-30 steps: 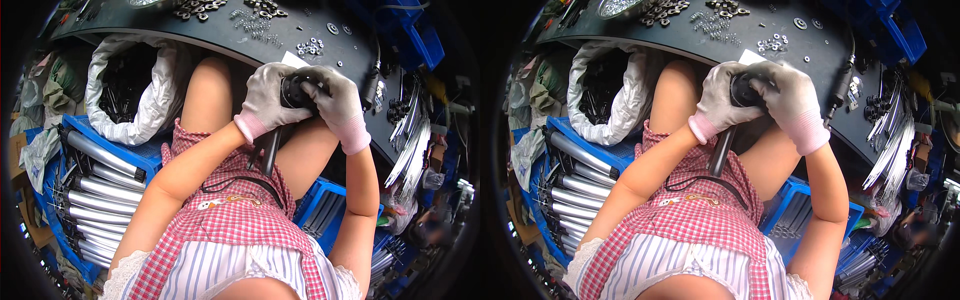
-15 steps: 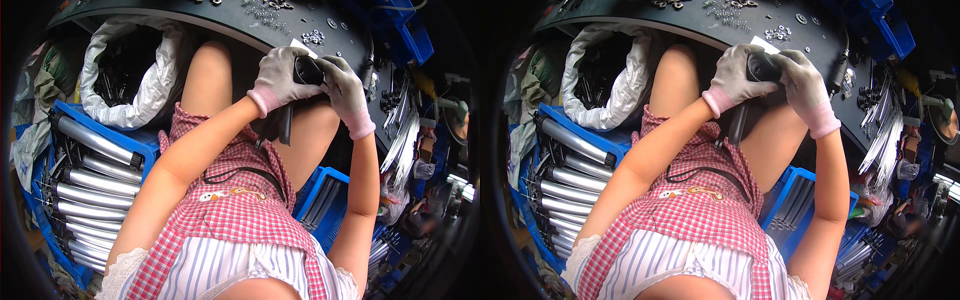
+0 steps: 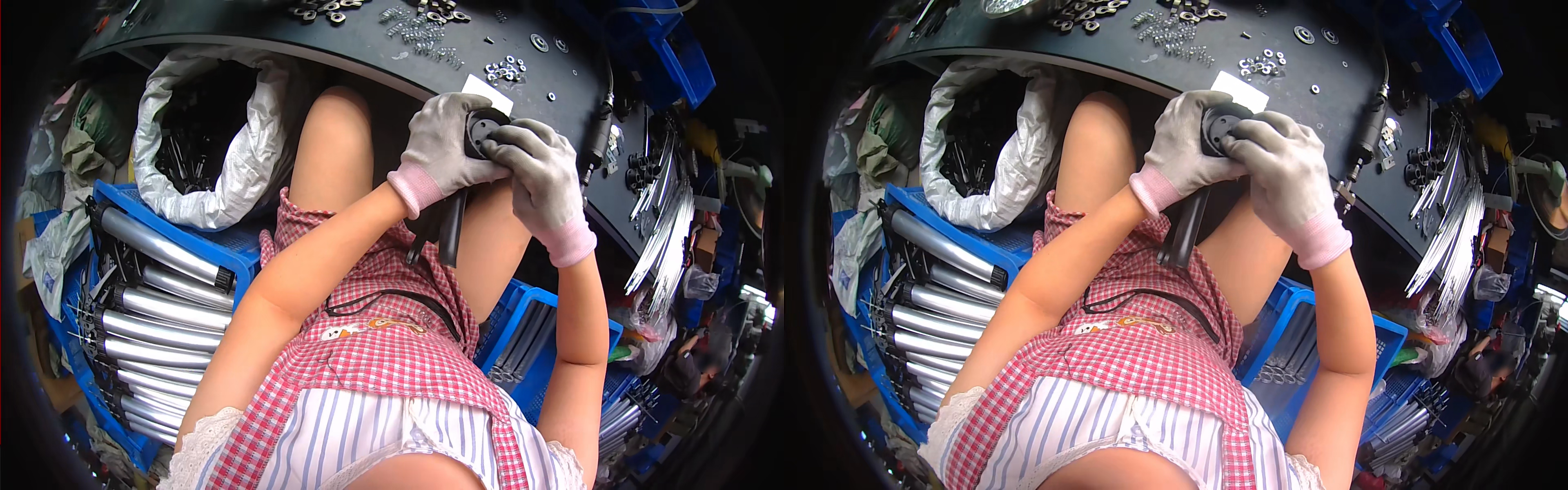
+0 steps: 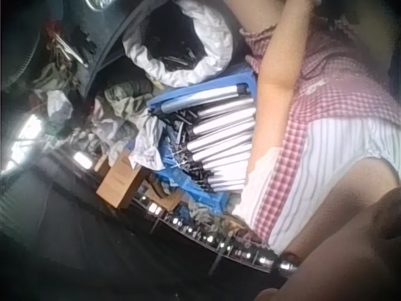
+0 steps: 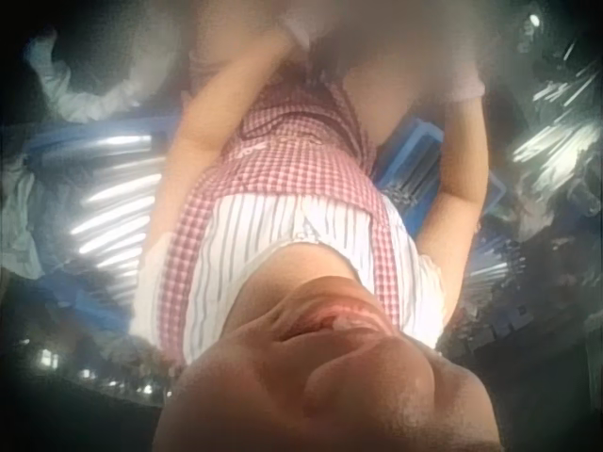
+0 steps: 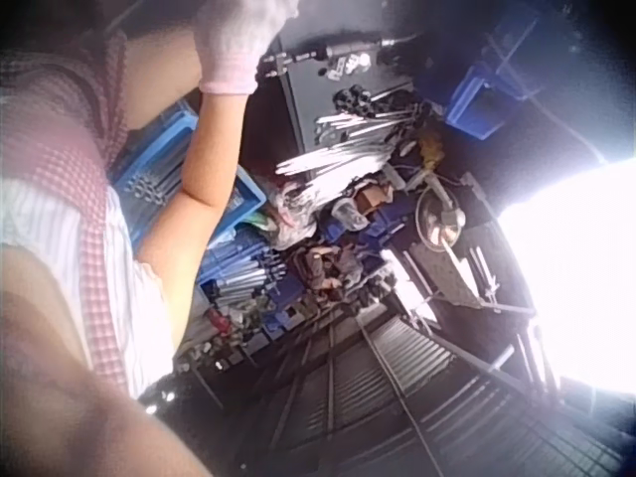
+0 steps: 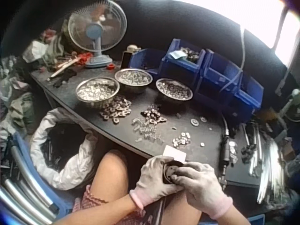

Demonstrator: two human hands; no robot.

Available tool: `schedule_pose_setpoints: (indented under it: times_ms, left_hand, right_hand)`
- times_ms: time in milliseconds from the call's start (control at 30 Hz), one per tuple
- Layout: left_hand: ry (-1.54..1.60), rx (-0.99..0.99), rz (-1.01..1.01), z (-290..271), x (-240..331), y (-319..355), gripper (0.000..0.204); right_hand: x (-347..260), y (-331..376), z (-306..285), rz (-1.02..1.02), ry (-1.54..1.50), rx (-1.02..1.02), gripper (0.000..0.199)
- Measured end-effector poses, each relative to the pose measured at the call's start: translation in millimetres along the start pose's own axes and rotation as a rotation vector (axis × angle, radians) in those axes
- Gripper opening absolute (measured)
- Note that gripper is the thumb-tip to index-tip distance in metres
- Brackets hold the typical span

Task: The recorder assembles mechanical hand tools (likely grease or caulking guns) by attaching handles, washers, and tubes using hand tools.

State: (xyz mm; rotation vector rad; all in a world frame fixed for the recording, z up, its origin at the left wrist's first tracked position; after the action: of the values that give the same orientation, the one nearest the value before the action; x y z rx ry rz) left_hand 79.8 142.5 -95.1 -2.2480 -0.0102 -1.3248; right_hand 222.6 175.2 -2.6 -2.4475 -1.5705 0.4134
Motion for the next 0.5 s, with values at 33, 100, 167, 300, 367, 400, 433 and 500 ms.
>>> schedule_pose_setpoints:
  times_ms: [33,100,167,300,367,400,433,500]
  left_hand:
    - [0.010,0.000,0.006,0,0,0,0.077]
    - [0.037,-0.002,-0.014,-4,0,1,0.076]
    - [0.028,-0.038,-0.030,-8,1,3,0.080]
    - [-0.029,-0.070,0.043,-10,-2,7,0.085]
    - [-0.021,-0.091,0.037,-5,1,6,0.086]
    - [0.007,-0.095,-0.004,-7,1,8,0.085]
    - [0.002,-0.099,-0.016,-7,0,7,0.085]
    - [-0.046,-0.107,0.025,-8,-2,5,0.085]
  right_hand:
    - [2,0,-1,0.034,-0.040,0.001,0.028]
    - [5,0,-3,0.083,-0.159,-0.022,0.031]
    - [22,4,-7,0.147,-0.247,0.074,0.038]
    - [120,28,-8,1.135,0.426,-0.016,0.053]
    - [165,40,11,1.400,0.317,-0.143,0.067]
    - [172,30,15,1.449,0.297,-0.147,0.069]
    - [173,28,17,1.430,0.336,-0.144,0.065]
    - [175,27,18,1.354,0.327,-0.093,0.057]
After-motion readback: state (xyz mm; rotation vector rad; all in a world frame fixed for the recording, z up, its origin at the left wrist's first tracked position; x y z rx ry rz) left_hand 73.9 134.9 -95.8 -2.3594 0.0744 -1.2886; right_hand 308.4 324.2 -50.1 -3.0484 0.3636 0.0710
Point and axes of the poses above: each hand's wrist, its own y-axis away from the middle knuckle, its own z-axis out of the palm, x = y × z, the point moved 1 cm from there along -y, towards the middle knuckle, and after that the axes turned 1 degree about -x, right-handed, at the moved point
